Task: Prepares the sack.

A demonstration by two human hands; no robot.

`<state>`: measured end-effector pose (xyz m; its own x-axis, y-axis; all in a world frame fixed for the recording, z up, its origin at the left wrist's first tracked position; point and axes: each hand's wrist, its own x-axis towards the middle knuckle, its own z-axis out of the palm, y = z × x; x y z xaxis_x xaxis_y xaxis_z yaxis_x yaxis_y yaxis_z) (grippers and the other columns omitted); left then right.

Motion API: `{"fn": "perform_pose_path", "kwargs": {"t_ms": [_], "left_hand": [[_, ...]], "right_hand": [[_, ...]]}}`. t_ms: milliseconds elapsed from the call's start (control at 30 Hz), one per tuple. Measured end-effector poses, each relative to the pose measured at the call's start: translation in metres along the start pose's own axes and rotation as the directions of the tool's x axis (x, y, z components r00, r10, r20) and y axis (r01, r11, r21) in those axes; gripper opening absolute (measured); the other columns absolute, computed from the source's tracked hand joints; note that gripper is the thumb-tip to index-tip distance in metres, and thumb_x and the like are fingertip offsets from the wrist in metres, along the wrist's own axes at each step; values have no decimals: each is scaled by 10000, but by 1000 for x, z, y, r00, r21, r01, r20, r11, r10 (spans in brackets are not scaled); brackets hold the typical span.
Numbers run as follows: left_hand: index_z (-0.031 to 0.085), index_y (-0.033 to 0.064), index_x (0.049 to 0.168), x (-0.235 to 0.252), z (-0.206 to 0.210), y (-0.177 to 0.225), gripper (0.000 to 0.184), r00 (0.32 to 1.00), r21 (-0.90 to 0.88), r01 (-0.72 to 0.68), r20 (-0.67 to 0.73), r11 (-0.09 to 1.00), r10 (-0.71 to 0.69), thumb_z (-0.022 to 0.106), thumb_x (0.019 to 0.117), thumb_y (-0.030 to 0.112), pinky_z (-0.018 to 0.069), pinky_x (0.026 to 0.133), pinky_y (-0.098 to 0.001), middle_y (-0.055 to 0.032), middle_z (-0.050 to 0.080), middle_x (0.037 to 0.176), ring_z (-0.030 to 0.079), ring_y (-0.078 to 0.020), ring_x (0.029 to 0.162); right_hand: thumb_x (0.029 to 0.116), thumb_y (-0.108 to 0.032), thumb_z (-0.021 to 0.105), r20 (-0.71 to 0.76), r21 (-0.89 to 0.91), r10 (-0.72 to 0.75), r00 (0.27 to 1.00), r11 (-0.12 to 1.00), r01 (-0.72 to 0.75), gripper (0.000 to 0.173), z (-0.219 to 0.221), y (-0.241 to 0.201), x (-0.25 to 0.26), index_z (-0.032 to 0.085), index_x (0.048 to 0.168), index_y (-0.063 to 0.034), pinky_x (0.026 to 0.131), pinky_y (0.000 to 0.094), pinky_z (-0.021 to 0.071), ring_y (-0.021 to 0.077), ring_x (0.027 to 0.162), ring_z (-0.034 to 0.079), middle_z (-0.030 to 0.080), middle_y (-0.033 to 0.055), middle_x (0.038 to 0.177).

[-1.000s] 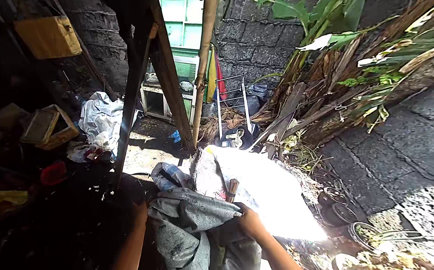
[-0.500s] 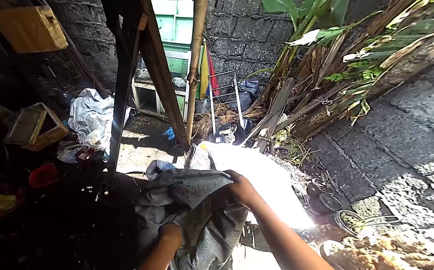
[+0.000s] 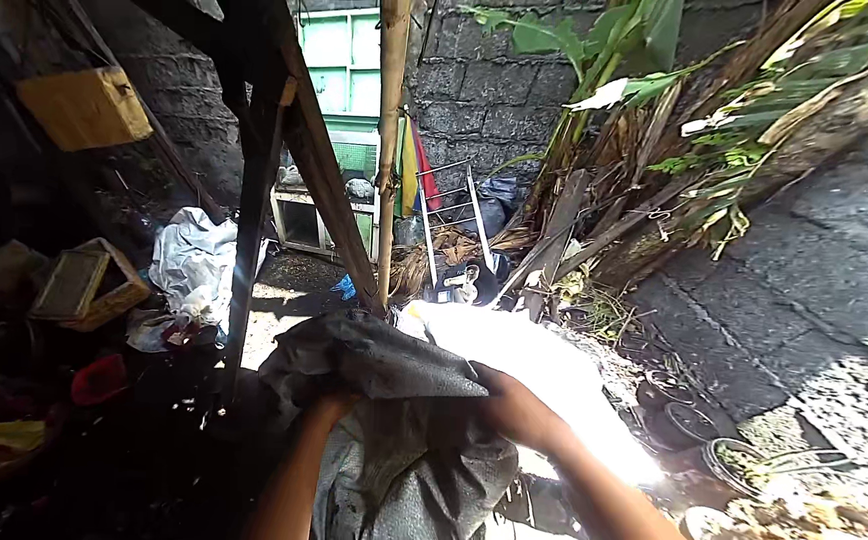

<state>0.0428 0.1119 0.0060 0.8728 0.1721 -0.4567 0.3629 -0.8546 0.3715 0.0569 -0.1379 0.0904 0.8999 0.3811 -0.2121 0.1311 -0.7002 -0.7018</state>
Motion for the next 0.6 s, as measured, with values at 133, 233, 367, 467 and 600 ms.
{"fn": "perform_pose_path", "kwargs": {"t_ms": [133, 233, 367, 467, 600], "left_hand": [[280, 125, 1613, 11, 22, -23, 1019, 994, 201, -100, 51, 974, 92, 869, 804, 316, 276, 1204, -589, -237, 227, 1658, 227, -422, 1530], [84, 182, 1659, 3, 43, -38, 1140, 985, 240, -55, 174, 969, 13, 849, 815, 141, 310, 1175, -596, -262, 88, 1687, 239, -465, 1519], [65, 187, 1661, 1, 47, -42, 1090, 974, 192, -26, 227, 981, -19, 807, 863, 200, 323, 1170, -594, -227, 125, 1693, 275, -435, 1515], [346, 75, 1581, 3, 35, -41, 726, 996, -175, 1, 84, 985, 13, 681, 983, 314, 323, 1184, -569, -214, 421, 1574, 407, -377, 1457], [587, -63, 1320, -8, 10, -35, 431, 962, -715, 9, -184, 699, -202, 640, 1022, 245, 493, 1022, -471, -247, 617, 1295, 604, -323, 1186]], "right_hand": [[988, -6, 551, -260, 374, 6, 966, 922, 95, 361, -9, -11, -10, 611, 1335, -87, 717, 404, 556, 183, 820, 661, 701, 114, 1015], [992, -6, 458, -373, 498, 5, 928, 845, 196, 391, -21, -20, -16, 592, 1348, -94, 587, 296, 515, 94, 700, 612, 684, 61, 952], [998, 2, 447, -327, 524, -33, 944, 825, 210, 399, -19, -26, -21, 586, 1353, -117, 543, 254, 504, 74, 655, 603, 682, 52, 925], [988, 3, 463, -291, 546, -47, 955, 812, 207, 404, -13, -27, -23, 596, 1345, -132, 548, 243, 519, 67, 659, 618, 693, 42, 919], [925, 24, 541, -222, 516, -121, 968, 827, 222, 424, -7, -35, -33, 584, 1325, -108, 618, 279, 571, 83, 730, 661, 708, 29, 973]]}}
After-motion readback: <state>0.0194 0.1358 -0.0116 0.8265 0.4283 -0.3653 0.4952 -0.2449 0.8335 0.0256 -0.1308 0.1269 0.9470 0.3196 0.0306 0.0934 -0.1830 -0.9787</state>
